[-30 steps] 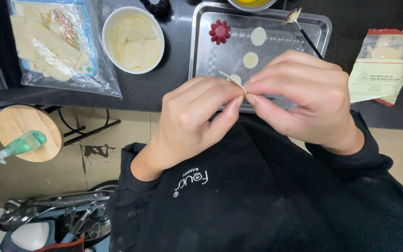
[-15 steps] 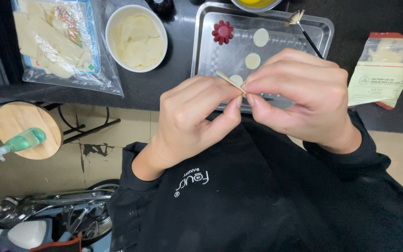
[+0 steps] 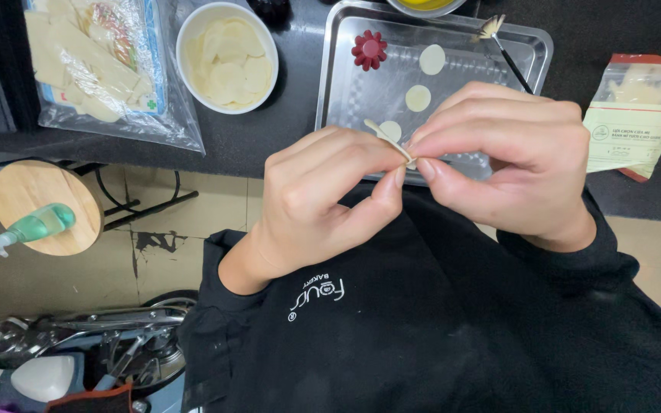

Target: The person takes small pieces of dough from a bowl and pinches and rolls them by hand into flattened rounds. They place the shaped dough pieces onto a metal tray, brush them with egg wash using a pastry brush, and press a dough piece into a flower-shaped mold.

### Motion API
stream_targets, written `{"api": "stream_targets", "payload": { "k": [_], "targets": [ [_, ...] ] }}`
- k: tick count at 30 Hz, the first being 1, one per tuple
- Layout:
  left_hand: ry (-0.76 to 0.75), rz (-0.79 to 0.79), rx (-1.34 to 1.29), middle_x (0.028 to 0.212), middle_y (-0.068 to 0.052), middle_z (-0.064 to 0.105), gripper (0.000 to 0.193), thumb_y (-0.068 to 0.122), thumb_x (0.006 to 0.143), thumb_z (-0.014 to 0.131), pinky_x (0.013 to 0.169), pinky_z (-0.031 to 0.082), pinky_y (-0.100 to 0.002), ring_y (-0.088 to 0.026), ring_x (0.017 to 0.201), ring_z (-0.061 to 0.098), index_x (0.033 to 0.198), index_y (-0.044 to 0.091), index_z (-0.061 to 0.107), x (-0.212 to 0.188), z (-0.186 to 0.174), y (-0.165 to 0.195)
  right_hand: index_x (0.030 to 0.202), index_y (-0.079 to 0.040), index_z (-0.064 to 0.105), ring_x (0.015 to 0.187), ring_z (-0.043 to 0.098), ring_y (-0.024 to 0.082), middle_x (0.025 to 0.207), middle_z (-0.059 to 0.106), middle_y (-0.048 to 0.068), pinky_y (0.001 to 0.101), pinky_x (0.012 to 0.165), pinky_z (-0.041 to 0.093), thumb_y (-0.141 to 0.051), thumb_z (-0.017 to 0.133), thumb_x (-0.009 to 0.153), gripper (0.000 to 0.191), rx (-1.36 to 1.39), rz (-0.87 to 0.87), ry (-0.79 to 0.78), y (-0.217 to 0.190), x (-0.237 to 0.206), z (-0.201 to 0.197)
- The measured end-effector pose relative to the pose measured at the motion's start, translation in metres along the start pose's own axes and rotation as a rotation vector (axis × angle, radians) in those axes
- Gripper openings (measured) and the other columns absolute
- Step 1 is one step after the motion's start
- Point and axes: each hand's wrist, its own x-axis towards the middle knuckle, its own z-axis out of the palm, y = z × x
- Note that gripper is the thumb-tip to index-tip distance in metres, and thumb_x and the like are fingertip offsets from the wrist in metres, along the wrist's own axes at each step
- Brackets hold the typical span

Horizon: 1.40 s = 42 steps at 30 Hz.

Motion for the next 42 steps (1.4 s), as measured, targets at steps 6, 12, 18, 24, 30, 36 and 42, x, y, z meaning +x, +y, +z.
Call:
{"api": "stream_targets", "payload": {
  "k": [6, 12, 18, 24, 30, 36, 42],
  "targets": [
    [0.066, -0.009, -0.016, 0.099, -0.008, 0.072, 0.013, 0.000, 0.092, 0.076, 0.076, 0.058, -0.028, -0.022, 0.084, 0.072, 0.101, 0.004, 0.068, -0.005, 0.004, -0.008, 0.088, 0.006, 0.069, 0.084, 0.069, 0.026, 0.087, 0.070, 0.015, 0.0333, 0.077, 0.055, 0.009, 0.073, 0.079, 0.011, 0.144, 0.044, 0.048, 0.008, -0.002, 0.009],
    [0.171, -0.166, -0.092, 0.096, -0.008, 0.071, 0.019, 0.006, 0.090, 0.082, 0.077, 0.059, -0.027, -0.017, 0.086, 0.073, 0.101, 0.001, 0.069, -0.023, 0.008, -0.033, 0.097, 0.003, 0.072, 0.093, 0.070, 0.023, 0.098, 0.072, 0.013, 0.0294, 0.078, 0.054, 0.009, 0.074, 0.088, 0.012, 0.146, 0.035, 0.055, 0.034, -0.003, 0.039],
    [0.381, -0.478, -0.607, 0.103, -0.007, 0.071, 0.023, 0.004, 0.089, 0.083, 0.092, 0.063, -0.028, -0.012, 0.099, 0.072, 0.104, -0.003, 0.068, -0.054, 0.019, -0.085, 0.106, 0.000, 0.075, 0.092, 0.069, 0.020, 0.103, 0.069, 0.011, 0.0274, 0.080, 0.055, 0.008, 0.079, 0.092, 0.017, 0.074, 0.026, 0.138, 0.062, 0.000, 0.093],
    [0.633, -0.521, -0.765, 0.105, -0.013, 0.075, 0.015, -0.004, 0.096, 0.075, 0.088, 0.057, -0.027, -0.014, 0.095, 0.071, 0.110, -0.008, 0.071, -0.086, 0.040, -0.157, 0.104, 0.002, 0.066, 0.095, 0.065, 0.019, 0.105, 0.062, 0.011, 0.0285, 0.085, 0.056, 0.008, 0.073, 0.098, 0.011, 0.123, 0.057, 0.184, 0.096, 0.010, 0.151],
    [0.673, -0.455, -0.713, 0.109, -0.010, 0.072, 0.010, -0.004, 0.098, 0.072, 0.092, 0.056, -0.025, -0.012, 0.100, 0.069, 0.107, -0.006, 0.068, -0.123, 0.031, -0.210, 0.108, 0.000, 0.058, 0.094, 0.056, 0.008, 0.105, 0.056, 0.003, 0.0241, 0.085, 0.050, -0.008, 0.060, 0.111, 0.009, 0.564, 0.325, 0.041, 0.144, 0.018, 0.207],
    [0.690, -0.534, -0.661, 0.114, -0.012, 0.070, 0.009, -0.004, 0.098, 0.069, 0.091, 0.057, -0.026, -0.014, 0.102, 0.069, 0.106, -0.007, 0.065, -0.144, 0.007, -0.224, 0.115, -0.003, 0.060, 0.094, 0.057, 0.007, 0.103, 0.060, 0.000, 0.0232, 0.083, 0.050, -0.014, 0.059, 0.115, 0.011, 0.741, 0.503, -0.049, 0.166, 0.033, 0.236],
    [0.710, -0.485, -0.692, 0.122, -0.014, 0.068, 0.011, -0.004, 0.099, 0.067, 0.098, 0.057, -0.029, -0.015, 0.109, 0.069, 0.108, -0.007, 0.062, -0.151, -0.001, -0.240, 0.113, 0.001, 0.070, 0.102, 0.062, 0.009, 0.112, 0.064, 0.002, 0.0227, 0.081, 0.050, -0.005, 0.074, 0.098, 0.017, 0.464, 0.151, -0.044, 0.162, 0.042, 0.254]
  ]
}}
